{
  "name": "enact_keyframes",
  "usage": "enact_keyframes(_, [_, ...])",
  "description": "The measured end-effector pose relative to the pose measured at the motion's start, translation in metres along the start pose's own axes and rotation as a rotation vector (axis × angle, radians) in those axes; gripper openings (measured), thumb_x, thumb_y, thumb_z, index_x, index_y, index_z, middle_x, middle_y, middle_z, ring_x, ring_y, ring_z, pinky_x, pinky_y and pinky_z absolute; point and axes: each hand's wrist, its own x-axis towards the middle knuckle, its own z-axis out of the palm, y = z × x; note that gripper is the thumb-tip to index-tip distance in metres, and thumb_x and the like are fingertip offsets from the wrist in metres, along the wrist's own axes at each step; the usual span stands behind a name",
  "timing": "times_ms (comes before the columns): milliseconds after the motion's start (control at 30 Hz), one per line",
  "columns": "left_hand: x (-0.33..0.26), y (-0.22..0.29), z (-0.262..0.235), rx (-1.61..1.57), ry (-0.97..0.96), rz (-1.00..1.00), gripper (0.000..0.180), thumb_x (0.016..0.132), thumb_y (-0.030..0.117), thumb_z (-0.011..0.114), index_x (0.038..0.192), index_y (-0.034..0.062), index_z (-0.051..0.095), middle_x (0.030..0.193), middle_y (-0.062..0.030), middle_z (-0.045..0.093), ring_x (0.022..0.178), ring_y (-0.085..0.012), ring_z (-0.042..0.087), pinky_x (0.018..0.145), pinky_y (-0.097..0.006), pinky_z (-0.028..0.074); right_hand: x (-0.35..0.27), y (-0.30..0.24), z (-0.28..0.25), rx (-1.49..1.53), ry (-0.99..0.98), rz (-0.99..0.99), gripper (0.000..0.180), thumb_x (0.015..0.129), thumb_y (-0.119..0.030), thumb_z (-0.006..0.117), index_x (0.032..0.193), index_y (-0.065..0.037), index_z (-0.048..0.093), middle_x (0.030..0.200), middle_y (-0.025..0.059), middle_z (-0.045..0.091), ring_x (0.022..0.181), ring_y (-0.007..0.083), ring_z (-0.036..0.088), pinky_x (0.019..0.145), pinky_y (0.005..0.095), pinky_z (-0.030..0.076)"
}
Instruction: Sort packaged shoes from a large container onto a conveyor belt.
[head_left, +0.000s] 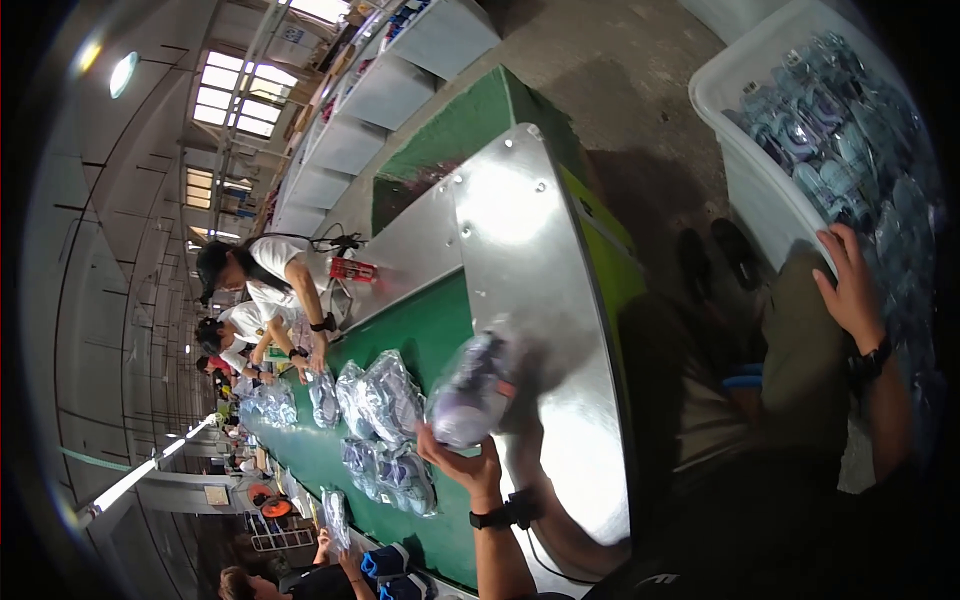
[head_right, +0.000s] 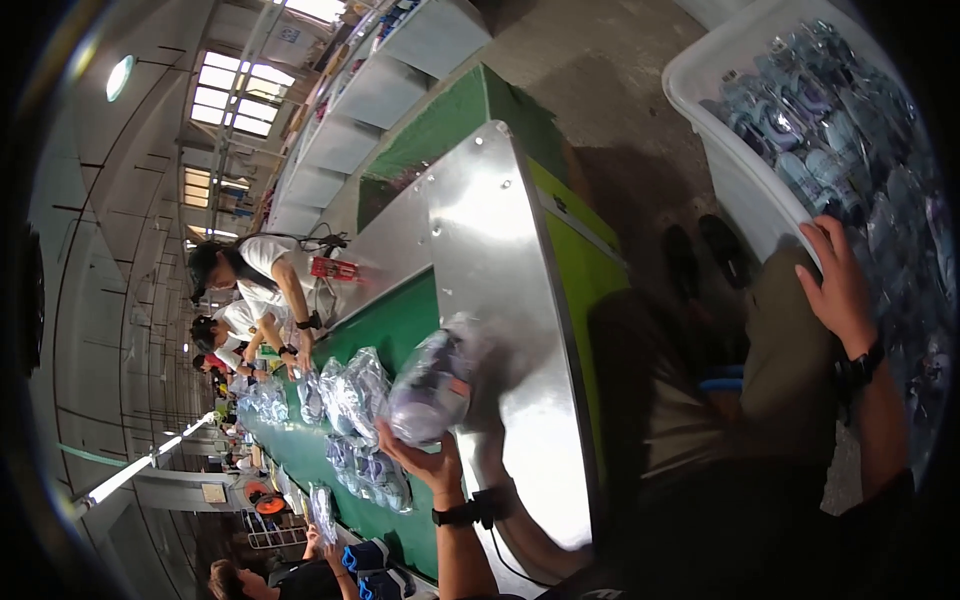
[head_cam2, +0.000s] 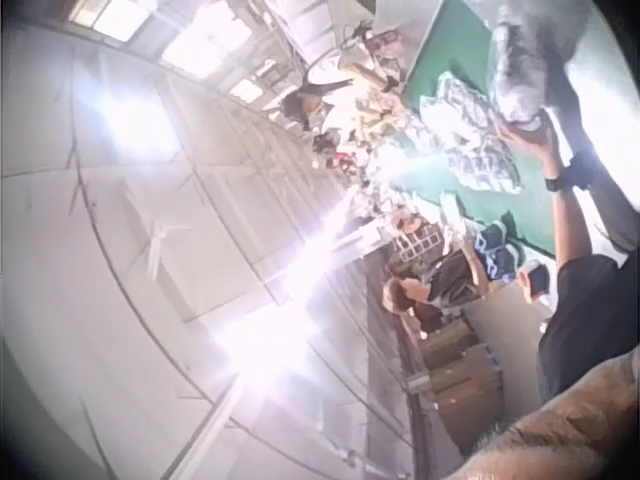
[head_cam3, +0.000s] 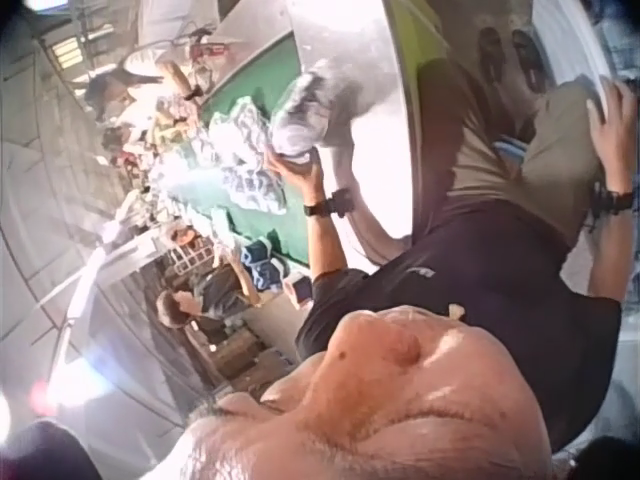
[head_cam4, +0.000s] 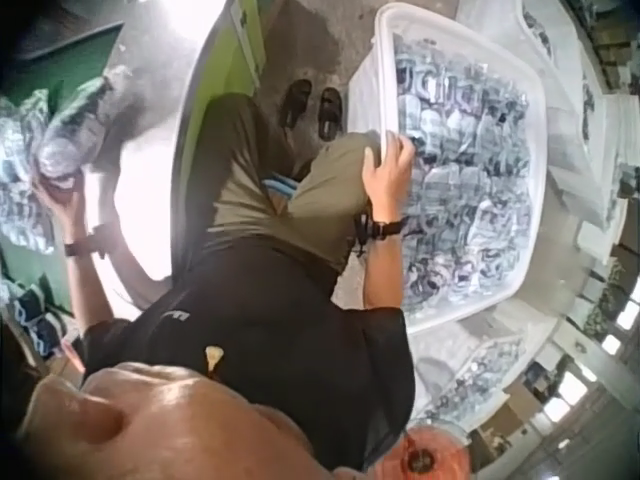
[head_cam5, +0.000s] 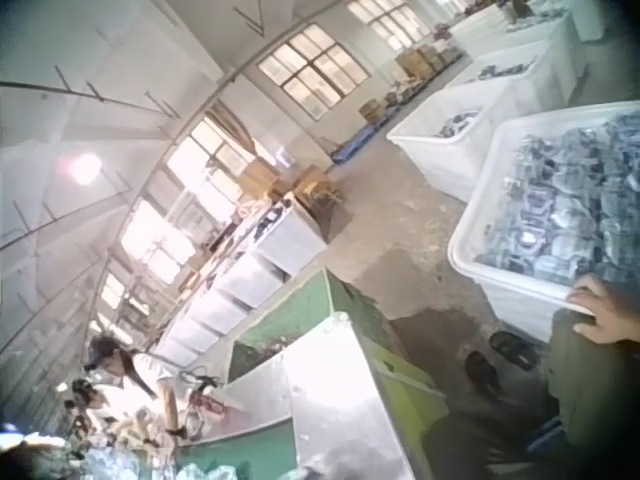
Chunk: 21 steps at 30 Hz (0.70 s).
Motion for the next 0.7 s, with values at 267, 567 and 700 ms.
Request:
enact_keyframes(267, [-0.036,0.017,-0.029,-0.147,-0.175,-0.318,0.066,0.088,0.011,0.074,0.150,0.0033,0.052,0.146,-0.0143,0.047,0.139,-0.0274,0.045,0.115,-0.043,0.041,0.001,-0.004,0.004,-0.023,0.025,-0.009,0.055,0.086,-0.003,0.074,0.138,-0.004,0.056,0.142,0.0150,0.050,0.126,0.0401,0.057,0.099,0.0449,0.051])
enact_keyframes(567, [-0.025,0.059,-0.019,-0.738,-0.392,-0.763,0.076,0.103,0.026,0.053,0.166,0.0028,0.017,0.163,-0.0209,0.028,0.147,-0.0259,0.030,0.124,-0.041,0.018,-0.003,-0.016,-0.014,-0.016,0.040,0.004,0.053,0.085,-0.004,0.075,0.135,-0.006,0.058,0.138,0.0140,0.052,0.121,0.0397,0.059,0.095,0.0436,0.052])
enact_keyframes(700, [-0.010,0.077,0.002,-1.090,-0.480,-0.952,0.084,0.091,0.020,0.056,0.166,0.0029,0.021,0.161,-0.0204,0.034,0.140,-0.0308,0.046,0.118,-0.043,0.036,-0.002,-0.032,-0.023,0.030,0.082,-0.059,0.054,0.081,-0.004,0.077,0.133,-0.006,0.061,0.138,0.0155,0.055,0.128,0.0375,0.056,0.104,0.0437,0.049])
